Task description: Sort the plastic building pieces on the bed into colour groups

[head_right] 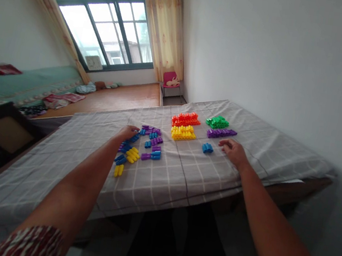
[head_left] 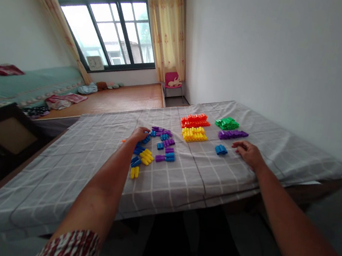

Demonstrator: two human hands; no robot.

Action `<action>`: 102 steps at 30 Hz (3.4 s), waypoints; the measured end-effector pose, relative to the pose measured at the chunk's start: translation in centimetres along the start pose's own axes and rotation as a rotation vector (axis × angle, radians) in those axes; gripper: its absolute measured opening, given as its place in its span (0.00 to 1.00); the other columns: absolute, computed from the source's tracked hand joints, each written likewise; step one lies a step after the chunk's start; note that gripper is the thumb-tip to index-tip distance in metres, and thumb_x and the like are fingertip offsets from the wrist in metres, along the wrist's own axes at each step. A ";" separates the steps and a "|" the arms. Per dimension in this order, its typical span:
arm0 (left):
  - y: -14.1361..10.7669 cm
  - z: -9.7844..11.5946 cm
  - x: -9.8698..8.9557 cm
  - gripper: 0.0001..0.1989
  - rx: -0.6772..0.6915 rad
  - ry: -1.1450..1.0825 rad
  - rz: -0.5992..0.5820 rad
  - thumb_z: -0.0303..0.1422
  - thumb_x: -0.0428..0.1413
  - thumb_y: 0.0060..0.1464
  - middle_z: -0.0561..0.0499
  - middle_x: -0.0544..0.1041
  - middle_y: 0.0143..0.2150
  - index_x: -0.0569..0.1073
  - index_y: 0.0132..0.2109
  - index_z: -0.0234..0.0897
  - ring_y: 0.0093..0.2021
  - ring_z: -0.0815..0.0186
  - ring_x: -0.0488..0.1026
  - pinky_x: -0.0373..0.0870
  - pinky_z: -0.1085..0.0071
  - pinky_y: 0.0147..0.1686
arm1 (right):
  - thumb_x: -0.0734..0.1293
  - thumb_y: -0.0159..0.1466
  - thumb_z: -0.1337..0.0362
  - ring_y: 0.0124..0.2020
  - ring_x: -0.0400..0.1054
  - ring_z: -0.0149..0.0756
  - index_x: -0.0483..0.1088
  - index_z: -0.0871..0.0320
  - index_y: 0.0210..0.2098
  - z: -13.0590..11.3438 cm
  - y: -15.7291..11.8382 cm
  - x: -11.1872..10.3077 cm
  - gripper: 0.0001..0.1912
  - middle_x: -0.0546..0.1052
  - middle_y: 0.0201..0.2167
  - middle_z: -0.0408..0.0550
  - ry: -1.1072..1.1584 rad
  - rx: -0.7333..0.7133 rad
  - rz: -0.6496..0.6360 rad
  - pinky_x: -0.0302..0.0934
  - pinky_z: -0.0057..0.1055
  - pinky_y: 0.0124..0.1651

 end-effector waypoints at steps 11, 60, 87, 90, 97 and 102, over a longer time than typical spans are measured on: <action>-7.7 7.6 2.9 0.22 0.122 -1.159 -0.164 0.37 0.61 0.53 0.45 0.78 0.43 0.73 0.54 0.36 0.43 0.65 0.76 0.74 0.63 0.48 | 0.62 0.55 0.64 0.29 0.72 0.34 0.73 0.58 0.37 1.4 0.0 0.4 0.12 0.80 0.35 0.50 0.084 0.008 0.022 0.69 0.31 0.34; -13.2 2.9 -4.7 0.20 0.280 -0.567 0.137 0.45 0.55 0.54 0.48 0.80 0.38 0.77 0.47 0.36 0.38 0.63 0.76 0.73 0.68 0.38 | 0.64 0.52 0.69 0.41 0.75 0.41 0.72 0.60 0.47 0.9 1.4 0.0 0.22 0.76 0.51 0.56 -0.121 0.032 -0.212 0.68 0.36 0.48; -7.3 0.6 0.6 0.20 0.512 0.177 -0.134 0.32 0.55 0.54 0.48 0.76 0.55 0.74 0.55 0.38 0.56 0.60 0.70 0.62 0.65 0.59 | 0.70 0.46 0.60 0.39 0.75 0.47 0.76 0.47 0.34 6.8 0.9 -3.7 0.13 0.80 0.38 0.58 -0.164 0.147 0.063 0.63 0.44 0.44; -7.0 1.0 0.8 0.19 0.464 0.209 -0.118 0.33 0.54 0.55 0.46 0.76 0.55 0.74 0.55 0.39 0.56 0.58 0.71 0.64 0.65 0.57 | 0.69 0.46 0.59 0.41 0.75 0.48 0.76 0.48 0.34 6.6 0.9 -3.4 0.14 0.80 0.39 0.57 -0.148 0.150 0.034 0.64 0.43 0.45; -7.3 -0.4 -3.5 0.20 0.289 0.018 0.065 0.36 0.44 0.63 0.43 0.80 0.46 0.75 0.54 0.33 0.45 0.61 0.76 0.69 0.68 0.48 | 0.67 0.47 0.53 0.43 0.74 0.49 0.75 0.48 0.36 4.5 0.4 -2.9 0.18 0.81 0.38 0.51 -0.274 0.148 -0.024 0.63 0.42 0.48; -8.8 -2.2 -4.3 0.19 0.252 -0.028 -0.037 0.37 0.48 0.61 0.47 0.81 0.42 0.77 0.50 0.34 0.42 0.63 0.76 0.70 0.70 0.44 | 0.65 0.46 0.51 0.44 0.73 0.50 0.75 0.48 0.37 4.5 0.4 -2.8 0.20 0.80 0.39 0.49 -0.296 0.156 -0.024 0.64 0.42 0.48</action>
Point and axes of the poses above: each hand's wrist, its own y-axis towards the middle knuckle, its own x-axis out of the palm, z = x × y, the point moved 8 cm from there along y, towards the middle knuckle
